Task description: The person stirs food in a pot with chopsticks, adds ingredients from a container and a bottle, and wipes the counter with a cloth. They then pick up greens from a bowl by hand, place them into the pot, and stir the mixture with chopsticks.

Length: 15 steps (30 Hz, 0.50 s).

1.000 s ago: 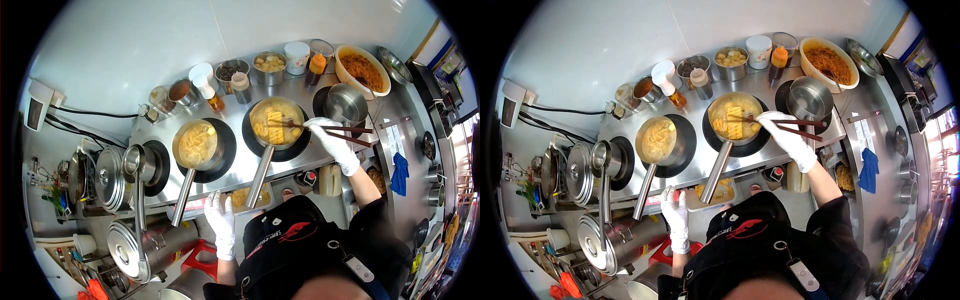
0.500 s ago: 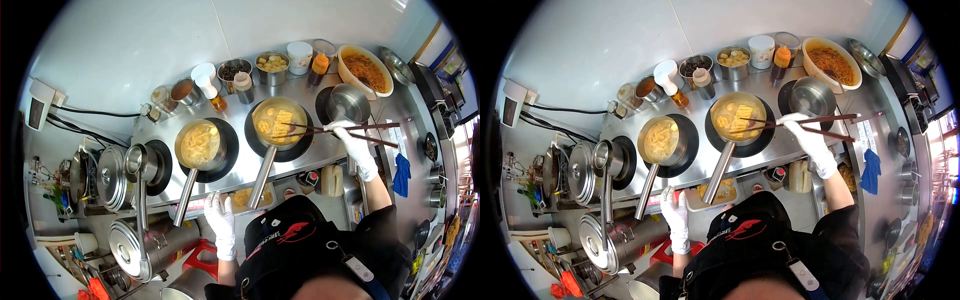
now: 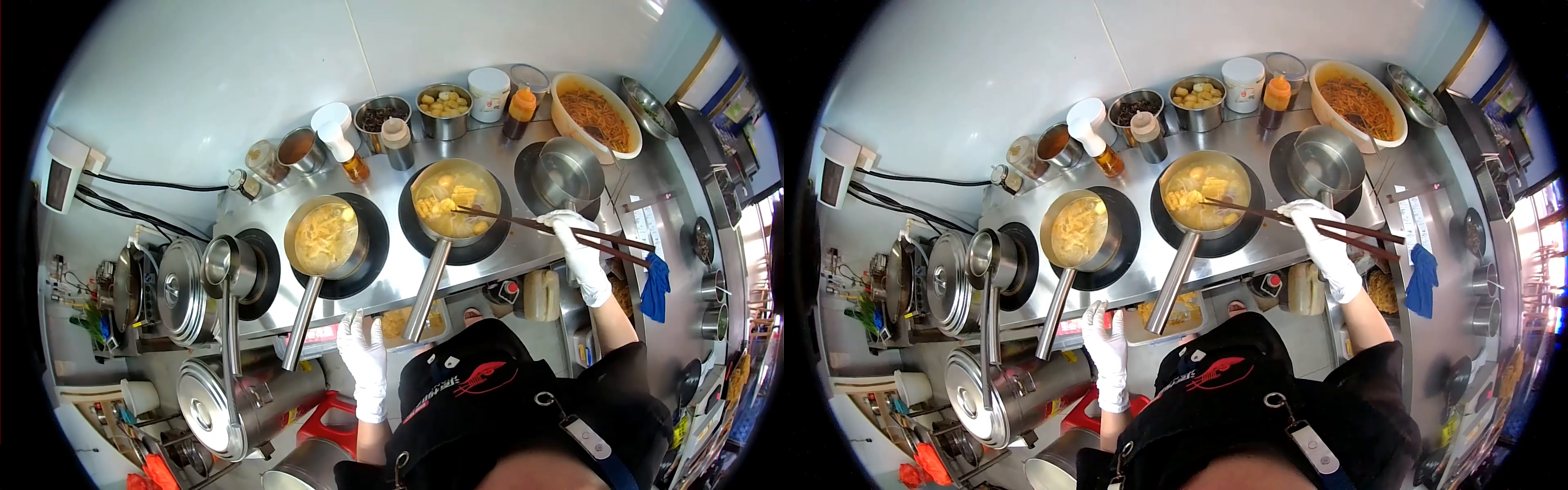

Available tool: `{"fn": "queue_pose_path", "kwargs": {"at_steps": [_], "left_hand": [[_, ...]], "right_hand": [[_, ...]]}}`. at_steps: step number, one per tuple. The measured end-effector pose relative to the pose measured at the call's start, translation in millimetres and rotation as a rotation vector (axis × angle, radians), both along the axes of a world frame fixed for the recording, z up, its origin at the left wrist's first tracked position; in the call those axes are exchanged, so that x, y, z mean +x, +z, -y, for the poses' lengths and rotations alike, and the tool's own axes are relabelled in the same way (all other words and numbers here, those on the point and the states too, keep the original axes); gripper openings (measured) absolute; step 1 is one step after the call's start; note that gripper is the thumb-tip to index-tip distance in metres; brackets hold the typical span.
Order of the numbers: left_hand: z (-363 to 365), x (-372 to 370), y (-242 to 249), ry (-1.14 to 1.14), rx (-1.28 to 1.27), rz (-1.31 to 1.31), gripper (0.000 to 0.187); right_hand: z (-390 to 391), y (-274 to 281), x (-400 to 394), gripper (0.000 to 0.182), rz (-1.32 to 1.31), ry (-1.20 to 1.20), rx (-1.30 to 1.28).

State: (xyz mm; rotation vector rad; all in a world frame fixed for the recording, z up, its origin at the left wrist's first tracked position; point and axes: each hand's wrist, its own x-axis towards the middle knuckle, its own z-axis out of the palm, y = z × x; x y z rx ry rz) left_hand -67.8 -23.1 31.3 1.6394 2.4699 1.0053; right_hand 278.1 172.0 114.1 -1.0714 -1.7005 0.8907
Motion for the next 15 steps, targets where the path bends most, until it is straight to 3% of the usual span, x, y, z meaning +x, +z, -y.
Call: {"fn": "queue_pose_path", "kwargs": {"at_steps": [2, 7, 10, 15], "left_hand": [[0.1, -0.8, -1.3, 0.001, -0.002, 0.003, 0.038], [-0.8, -2.3, -0.5, 0.000, -0.014, 0.010, 0.039], [-1.5, -1.7, 1.1, 0.007, -0.009, 0.001, 0.039], [-2.5, 0.3, 1.5, -0.008, -0.010, -0.004, 0.038]], "right_hand": [[2.2, -2.3, 3.9, 0.017, -0.201, -0.041, -0.123], [0.8, -5.8, 6.9, 0.022, -0.420, -0.139, -0.200], [-7.3, -9.8, 6.0, 0.022, -0.429, -0.163, -0.178], [-40.4, -48.8, 16.8, 0.021, -0.191, -0.149, -0.163]]}}
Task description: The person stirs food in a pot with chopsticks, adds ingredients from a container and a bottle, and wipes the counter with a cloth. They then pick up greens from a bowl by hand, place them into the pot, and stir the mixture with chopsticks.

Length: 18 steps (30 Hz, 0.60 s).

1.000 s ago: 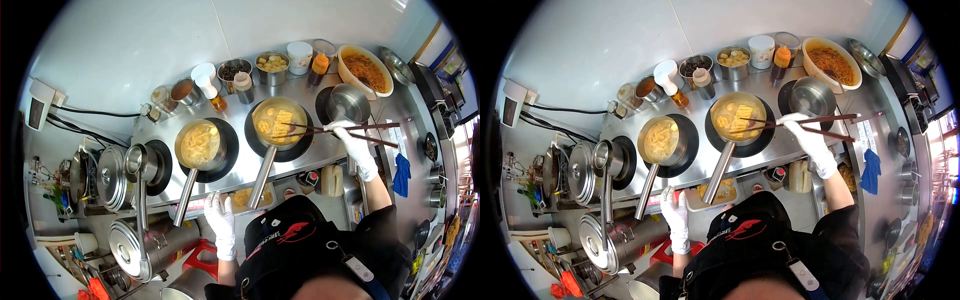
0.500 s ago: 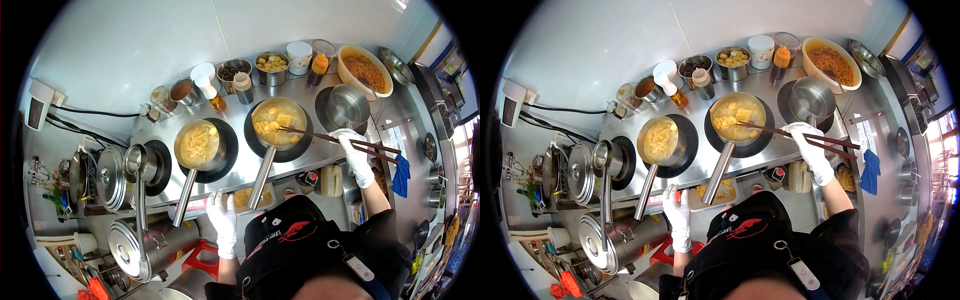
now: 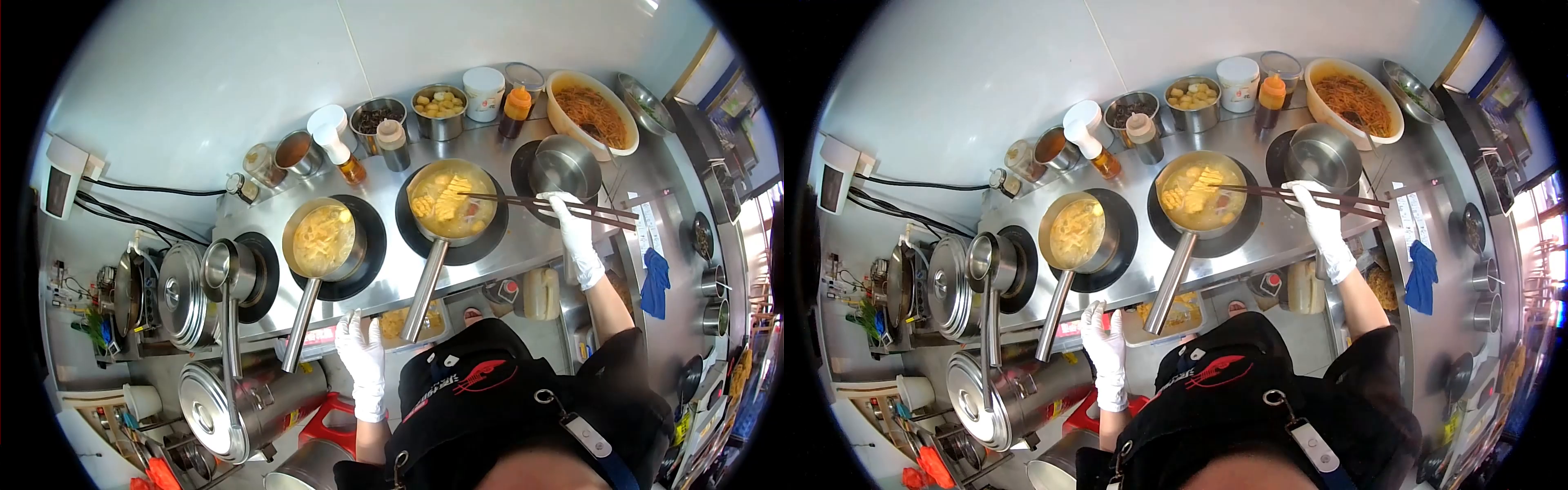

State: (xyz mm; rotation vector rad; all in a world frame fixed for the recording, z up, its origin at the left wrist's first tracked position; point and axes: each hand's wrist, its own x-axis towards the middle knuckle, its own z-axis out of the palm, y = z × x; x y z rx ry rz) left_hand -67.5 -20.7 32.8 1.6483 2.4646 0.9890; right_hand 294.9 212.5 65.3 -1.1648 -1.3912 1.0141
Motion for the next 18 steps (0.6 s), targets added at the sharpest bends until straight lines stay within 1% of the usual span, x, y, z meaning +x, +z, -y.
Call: {"fn": "queue_pose_path", "kwargs": {"at_steps": [3, 4, 5, 7, 8, 9, 11, 14, 15, 18], "left_hand": [[-0.9, 0.9, 2.4, 0.019, -0.002, 0.009, 0.036], [0.6, 0.8, 3.3, 0.028, -0.005, 0.015, 0.035], [2.3, 0.0, 1.7, 0.033, -0.009, 0.014, 0.035], [3.3, -1.4, -3.6, 0.023, 0.021, 0.012, 0.038], [3.4, -1.6, -4.7, 0.019, 0.021, 0.013, 0.038], [2.8, -1.8, -5.5, 0.013, 0.009, 0.016, 0.038], [-0.3, -1.3, -4.9, 0.005, 0.002, 0.019, 0.038], [-2.9, 0.8, 0.5, 0.006, 0.000, 0.006, 0.039], [-4.3, 1.7, 2.7, 0.014, -0.007, 0.009, 0.037], [-4.7, 2.7, 6.6, 0.030, -0.019, 0.010, 0.035]], "right_hand": [[8.8, 13.7, 6.5, 0.020, 0.050, 0.017, 0.035], [14.8, 14.3, 6.3, 0.020, -0.007, -0.007, 0.054], [19.5, 17.9, 6.0, 0.019, -0.037, 0.038, 0.081], [23.7, 27.3, -3.6, 0.017, 0.040, 0.163, 0.129], [22.7, 29.5, -9.9, 0.017, 0.121, 0.203, 0.172], [14.7, 14.2, -9.5, 0.016, 0.139, 0.260, 0.193], [8.1, -10.0, -11.8, 0.015, 0.134, 0.237, 0.111], [7.0, -22.4, -12.3, 0.015, 0.156, 0.232, 0.156], [7.2, -26.8, -11.6, 0.015, 0.156, 0.235, 0.155], [8.3, -32.4, -9.9, 0.015, 0.155, 0.218, 0.101]]}}
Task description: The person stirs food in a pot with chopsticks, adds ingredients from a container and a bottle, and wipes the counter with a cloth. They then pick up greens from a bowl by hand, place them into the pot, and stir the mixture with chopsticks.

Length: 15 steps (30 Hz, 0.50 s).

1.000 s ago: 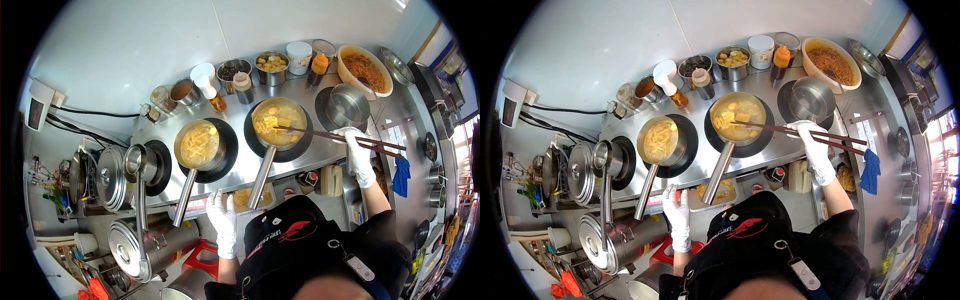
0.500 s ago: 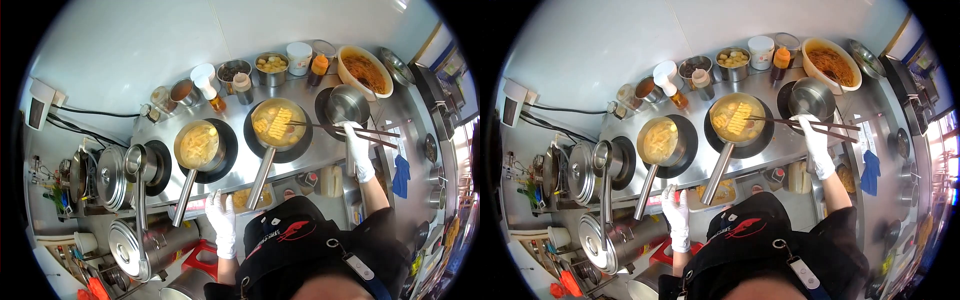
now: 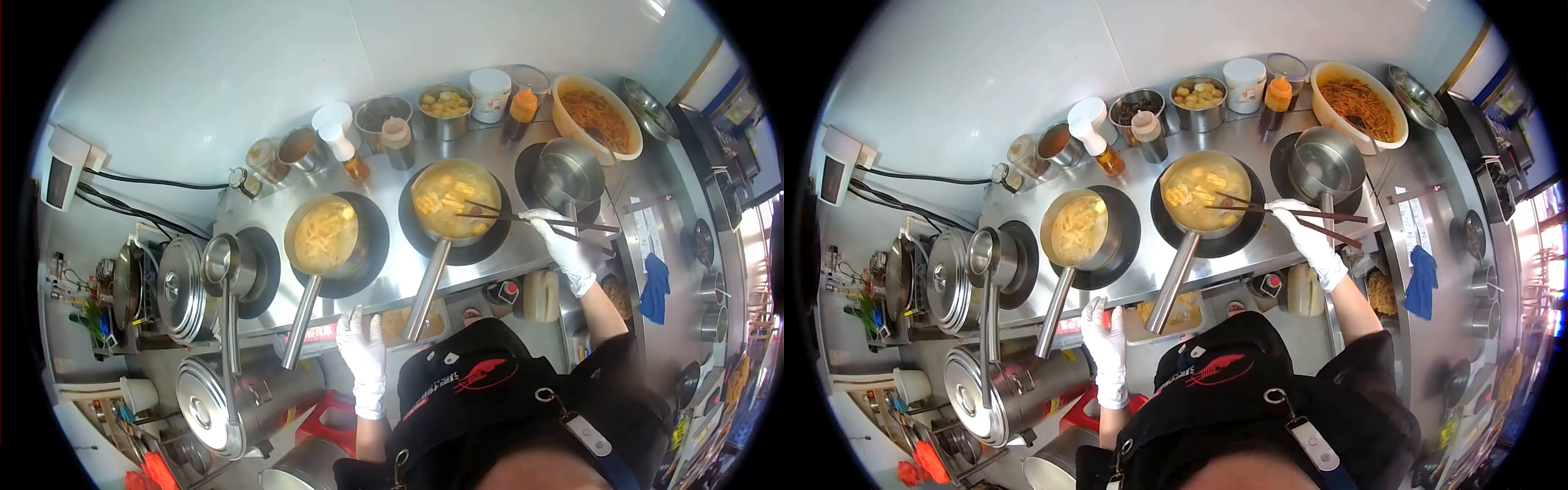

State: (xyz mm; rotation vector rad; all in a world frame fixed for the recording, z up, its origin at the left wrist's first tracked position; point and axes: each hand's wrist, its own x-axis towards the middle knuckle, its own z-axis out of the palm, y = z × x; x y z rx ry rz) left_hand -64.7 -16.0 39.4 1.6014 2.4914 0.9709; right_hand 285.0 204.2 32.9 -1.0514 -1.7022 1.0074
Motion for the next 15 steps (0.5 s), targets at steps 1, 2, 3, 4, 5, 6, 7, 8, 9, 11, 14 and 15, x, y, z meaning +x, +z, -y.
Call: {"fn": "queue_pose_path", "kwargs": {"at_steps": [1, 2, 3, 4, 5, 6, 7, 8, 9, 11, 14, 15], "left_hand": [[0.5, -0.2, 0.5, 0.005, -0.004, -0.007, 0.034], [1.2, -1.4, -0.8, 0.006, -0.004, -0.007, 0.034], [2.0, -3.3, -3.7, 0.008, -0.001, 0.011, 0.036], [3.7, -5.1, -6.5, 0.010, 0.001, 0.029, 0.039], [5.2, -6.2, -8.6, 0.009, -0.004, 0.029, 0.039], [6.2, -7.0, -10.3, 0.007, 0.015, 0.027, 0.038], [7.2, -7.3, -11.0, 0.003, 0.034, 0.025, 0.037], [8.0, -7.5, -10.6, -0.002, 0.031, 0.026, 0.037], [8.0, -7.7, -9.9, 0.002, 0.029, 0.000, 0.037], [7.3, -8.4, -9.6, 0.001, 0.031, -0.026, 0.037], [9.2, -10.5, -11.9, 0.002, 0.054, -0.009, 0.036], [9.8, -11.8, -13.4, 0.005, 0.054, -0.014, 0.036]], "right_hand": [[0.6, 0.4, -0.5, 0.016, -0.016, -0.006, -0.011], [1.3, 0.7, -1.1, 0.016, -0.032, -0.013, -0.022], [1.2, -0.4, -1.0, 0.016, -0.032, -0.012, -0.023], [0.4, -2.7, -0.5, 0.016, -0.043, -0.024, -0.040], [0.6, -4.6, 0.0, 0.017, -0.054, -0.038, -0.060], [1.9, 0.8, -1.5, 0.017, -0.025, -0.050, -0.097], [3.3, 3.9, -2.6, 0.017, -0.039, -0.053, -0.140], [3.6, 6.3, -4.0, 0.017, -0.044, -0.046, -0.144], [3.5, 8.0, -5.0, 0.017, -0.050, -0.039, -0.145], [2.4, 5.9, -5.7, 0.017, -0.068, -0.032, -0.139], [2.8, 6.4, -5.2, 0.016, -0.078, -0.020, -0.128], [2.6, 6.6, -5.3, 0.016, -0.070, -0.017, -0.126]]}}
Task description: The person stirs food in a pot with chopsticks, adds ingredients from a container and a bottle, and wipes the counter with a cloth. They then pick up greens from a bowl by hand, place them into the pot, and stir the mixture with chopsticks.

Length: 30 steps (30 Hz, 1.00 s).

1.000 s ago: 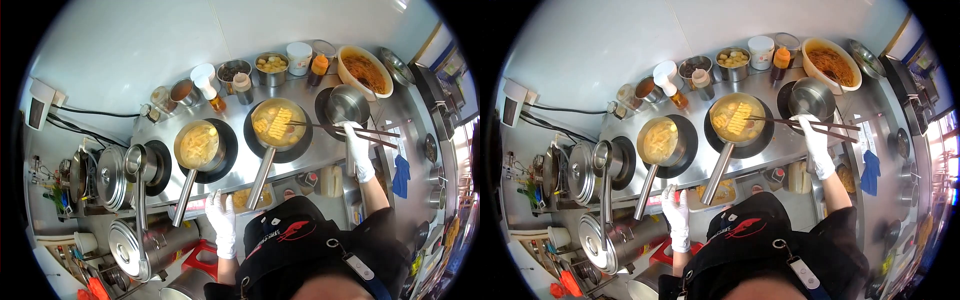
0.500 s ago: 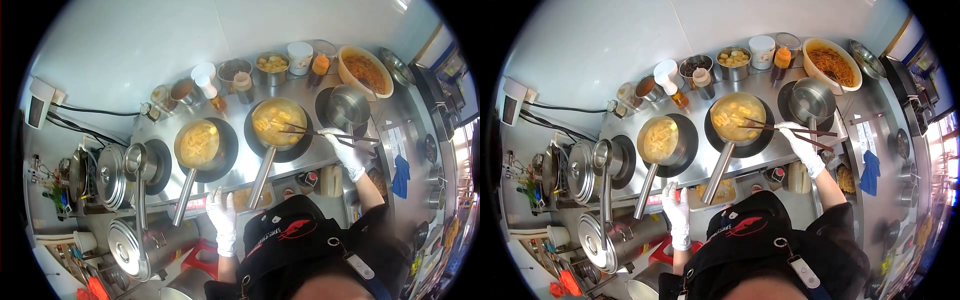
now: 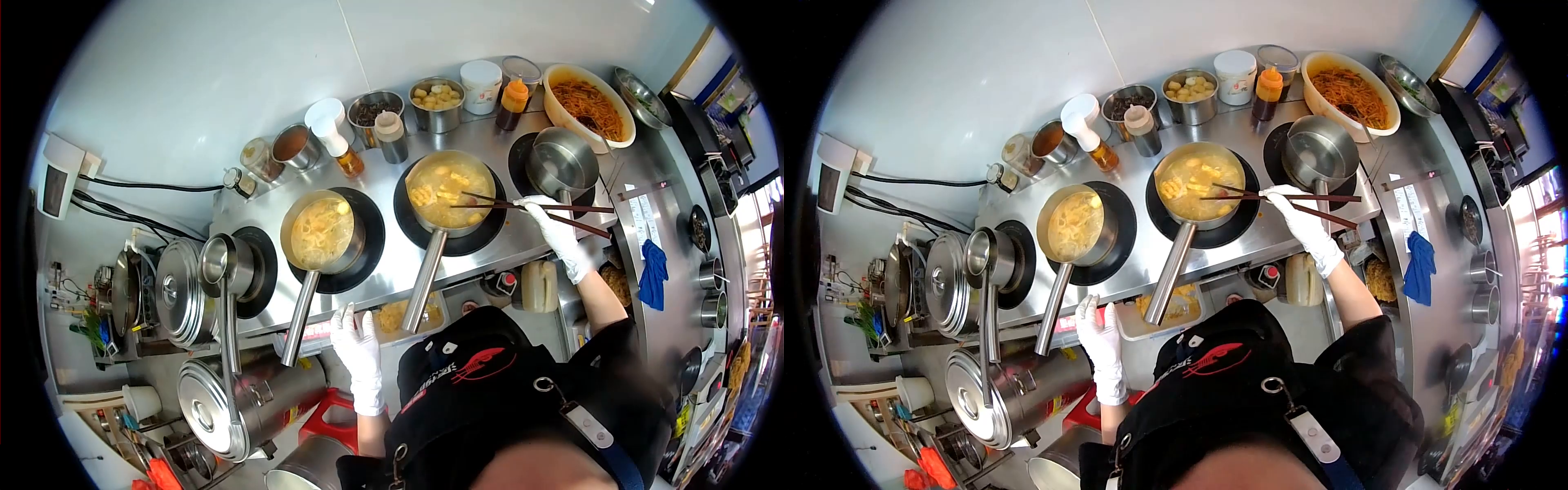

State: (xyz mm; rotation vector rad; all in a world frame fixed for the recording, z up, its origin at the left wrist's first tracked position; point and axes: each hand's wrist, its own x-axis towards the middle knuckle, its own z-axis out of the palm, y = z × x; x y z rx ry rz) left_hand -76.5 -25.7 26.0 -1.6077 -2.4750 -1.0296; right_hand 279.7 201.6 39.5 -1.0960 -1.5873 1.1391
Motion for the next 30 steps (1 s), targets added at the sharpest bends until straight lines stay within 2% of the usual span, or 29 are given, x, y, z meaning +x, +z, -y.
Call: {"fn": "queue_pose_path", "kwargs": {"at_steps": [13, 19, 21, 26, 28, 30], "left_hand": [[5.8, -6.8, -1.7, 0.011, 0.017, -0.020, 0.034], [5.2, -8.8, -1.3, 0.008, 0.003, -0.012, 0.034], [4.4, -10.6, -0.9, 0.011, 0.002, -0.013, 0.034], [5.6, -12.8, -2.8, 0.021, -0.011, 0.014, 0.034], [5.5, -12.8, -4.7, 0.011, -0.036, -0.001, 0.034], [3.4, -11.6, -4.9, 0.000, -0.039, 0.008, 0.035]], "right_hand": [[1.0, -0.2, -1.6, 0.016, -0.044, -0.019, -0.031], [5.6, 13.3, -4.3, 0.017, 0.027, -0.012, 0.011], [10.5, 30.4, -5.6, 0.017, 0.101, -0.051, 0.052], [24.5, 67.3, -24.0, 0.016, 0.026, -0.052, 0.168], [26.6, 63.6, -39.3, 0.014, -0.016, -0.002, 0.227], [26.6, 47.9, -53.3, 0.014, 0.084, 0.062, 0.234]]}}
